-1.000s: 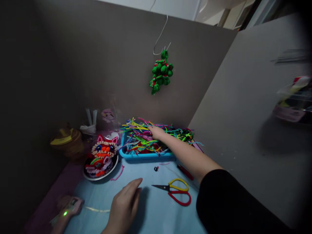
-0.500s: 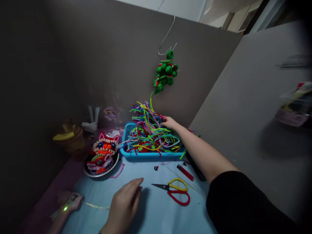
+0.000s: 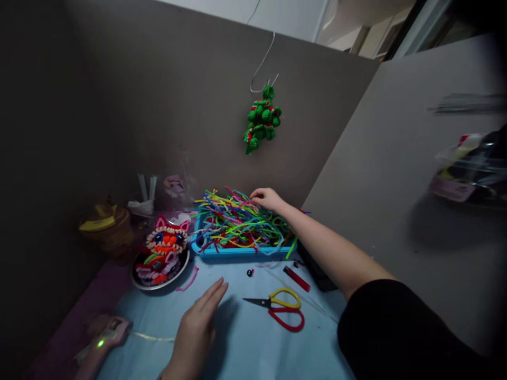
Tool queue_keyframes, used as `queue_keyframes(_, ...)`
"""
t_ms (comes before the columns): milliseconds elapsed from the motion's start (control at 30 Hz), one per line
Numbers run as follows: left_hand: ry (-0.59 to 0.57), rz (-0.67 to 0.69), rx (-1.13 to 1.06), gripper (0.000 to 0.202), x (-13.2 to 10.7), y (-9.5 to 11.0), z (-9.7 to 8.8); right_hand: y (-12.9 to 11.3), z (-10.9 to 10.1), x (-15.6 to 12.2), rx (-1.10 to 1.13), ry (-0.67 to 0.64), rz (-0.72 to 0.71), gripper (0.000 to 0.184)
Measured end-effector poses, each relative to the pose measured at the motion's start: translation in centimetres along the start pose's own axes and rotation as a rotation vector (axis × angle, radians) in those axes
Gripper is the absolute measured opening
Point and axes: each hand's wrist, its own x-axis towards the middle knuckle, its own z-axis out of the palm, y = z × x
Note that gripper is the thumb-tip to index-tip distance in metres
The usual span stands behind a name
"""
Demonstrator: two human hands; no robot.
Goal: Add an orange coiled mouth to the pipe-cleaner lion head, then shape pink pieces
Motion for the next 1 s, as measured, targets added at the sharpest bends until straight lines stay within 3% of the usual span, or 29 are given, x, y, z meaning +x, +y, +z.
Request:
queue_keyframes(233,-0.019,-0.047,0.036,0.081,-0.4,-0.6,0.6,-4.7,3.8,-1.0,-0.226,-0.224,-0.133,0.019)
queue_keyframes(533,-0.039,-0.051,0.109,0.061,-0.6,0.0,0.9,-4.9,6.5,-1.0,-0.473,-0.207,-0.037,0.023)
queue_keyframes(700,-0.018,-0.045,0.086,0.048,-0.4,0.1,0.8,-3.8,5.8,-0.4,-0.461,-0.121,0.014,0.019)
queue_keyframes(1000,-0.036,-0.062,0.089,0.051,0.2,0.6,0.2,-3.4,1.1,-0.3,-0.222,0.112,-0.047,0.025)
